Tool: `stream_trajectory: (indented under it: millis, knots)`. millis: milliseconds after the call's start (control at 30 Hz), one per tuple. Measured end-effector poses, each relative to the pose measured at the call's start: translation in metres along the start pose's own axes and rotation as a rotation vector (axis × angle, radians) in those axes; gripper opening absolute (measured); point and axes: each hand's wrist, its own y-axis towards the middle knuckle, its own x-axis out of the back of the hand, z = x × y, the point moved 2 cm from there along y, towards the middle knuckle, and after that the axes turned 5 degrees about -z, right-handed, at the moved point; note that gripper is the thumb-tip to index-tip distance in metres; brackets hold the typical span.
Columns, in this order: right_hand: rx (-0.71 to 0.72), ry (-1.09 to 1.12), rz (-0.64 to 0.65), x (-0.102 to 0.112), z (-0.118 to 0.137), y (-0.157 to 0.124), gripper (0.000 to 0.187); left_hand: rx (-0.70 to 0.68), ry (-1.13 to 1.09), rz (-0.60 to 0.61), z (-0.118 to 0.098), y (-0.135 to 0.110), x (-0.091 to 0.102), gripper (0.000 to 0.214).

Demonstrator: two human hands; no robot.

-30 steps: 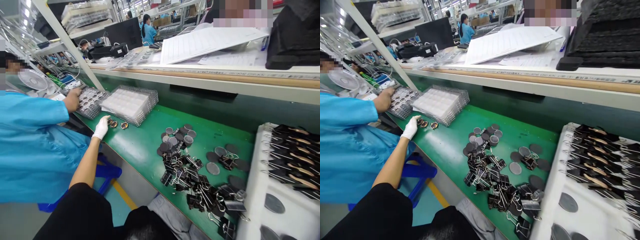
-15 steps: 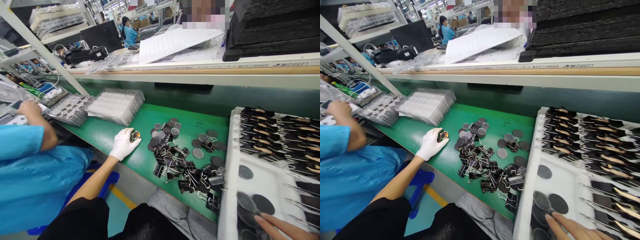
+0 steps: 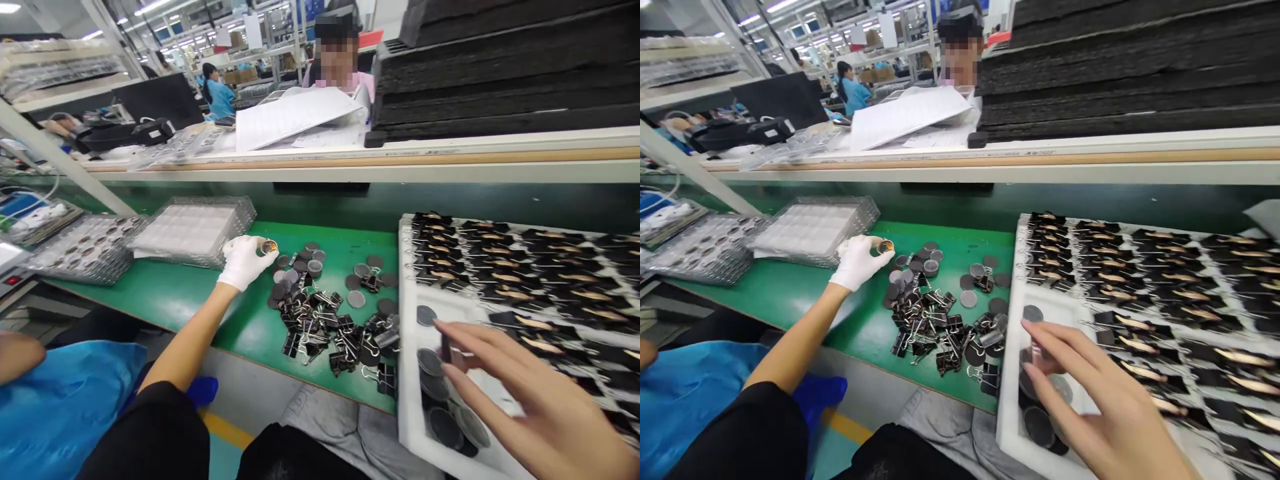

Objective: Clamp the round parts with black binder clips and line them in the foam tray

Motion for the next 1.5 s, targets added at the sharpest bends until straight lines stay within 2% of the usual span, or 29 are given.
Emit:
stream_trajectory:
  millis: [100,167,233,300,367,433,567,633,667,767,867,1000,1100,1167,1200,1267,1333,1400,1500]
  knots:
    - [-0.289,0.318,0.057,-0.018,0.012,0.021,0.04,-0.178,-0.168,-0.05,-0.046,0.0,0.023,0.039]
    - [-0.453,0.522,0.126,-0.03,0.015,0.033,0.038,-0.457,-0.345,-0.159,-0.084,-0.005,0.039,0.039]
    - [-0.546,0.646,0.109,-0.038,0.015,0.041,0.038,-0.717,-0.386,-0.216,-0.121,-0.012,0.05,0.039]
    - [-0.533,0.709,0.032,-0.043,0.013,0.048,0.037,-0.882,-0.399,-0.205,-0.151,-0.018,0.053,0.038]
    - [-0.422,0.692,-0.067,-0.044,0.011,0.052,0.034,-0.967,-0.443,-0.162,-0.172,-0.022,0.051,0.035]
    - [-0.278,0.569,-0.156,-0.044,0.009,0.055,0.035,-1.004,-0.509,-0.117,-0.184,-0.024,0.046,0.035]
    - [-0.033,0.271,-0.261,-0.046,0.003,0.058,0.052,-1.039,-0.589,-0.043,-0.189,-0.028,0.034,0.042]
    - [0.017,0.26,-0.273,-0.048,-0.001,0.058,0.062,-1.077,-0.628,0.005,-0.189,-0.029,0.028,0.042]
    - [-0.003,0.295,-0.257,-0.05,-0.004,0.057,0.065,-1.095,-0.649,0.032,-0.189,-0.03,0.025,0.041]
    - [-0.18,0.491,-0.175,-0.054,-0.012,0.056,0.066,-1.106,-0.685,0.078,-0.189,-0.03,0.016,0.038]
    - [-0.404,0.674,-0.062,-0.057,-0.017,0.053,0.05,-1.057,-0.679,0.092,-0.189,-0.031,0.009,0.035]
    - [-0.618,0.751,0.075,-0.061,-0.02,0.051,0.032,-1.075,-0.631,0.155,-0.192,-0.037,0.006,0.042]
    - [-0.68,0.734,0.044,-0.06,-0.021,0.051,0.028,-1.145,-0.551,0.2,-0.19,-0.032,0.009,0.058]
    - [-0.719,0.757,-0.022,-0.055,-0.022,0.052,0.027,-1.095,-0.505,0.242,-0.183,-0.019,0.01,0.067]
    - [-0.742,0.796,-0.063,-0.051,-0.023,0.053,0.026,-1.03,-0.479,0.254,-0.178,-0.01,0.01,0.064]
    - [-0.795,0.918,-0.134,-0.044,-0.026,0.054,0.024,-0.884,-0.395,0.26,-0.168,0.007,0.007,0.045]
    - [-0.848,1.044,-0.165,-0.039,-0.027,0.056,0.02,-0.815,-0.244,0.278,-0.162,0.017,0.002,0.034]
    - [-0.901,1.124,-0.173,-0.039,-0.028,0.057,0.017,-0.82,-0.087,0.294,-0.163,0.017,-0.007,0.037]
    - [-0.962,1.15,-0.145,-0.044,-0.026,0.057,0.017,-0.926,0.022,0.279,-0.177,0.005,-0.021,0.049]
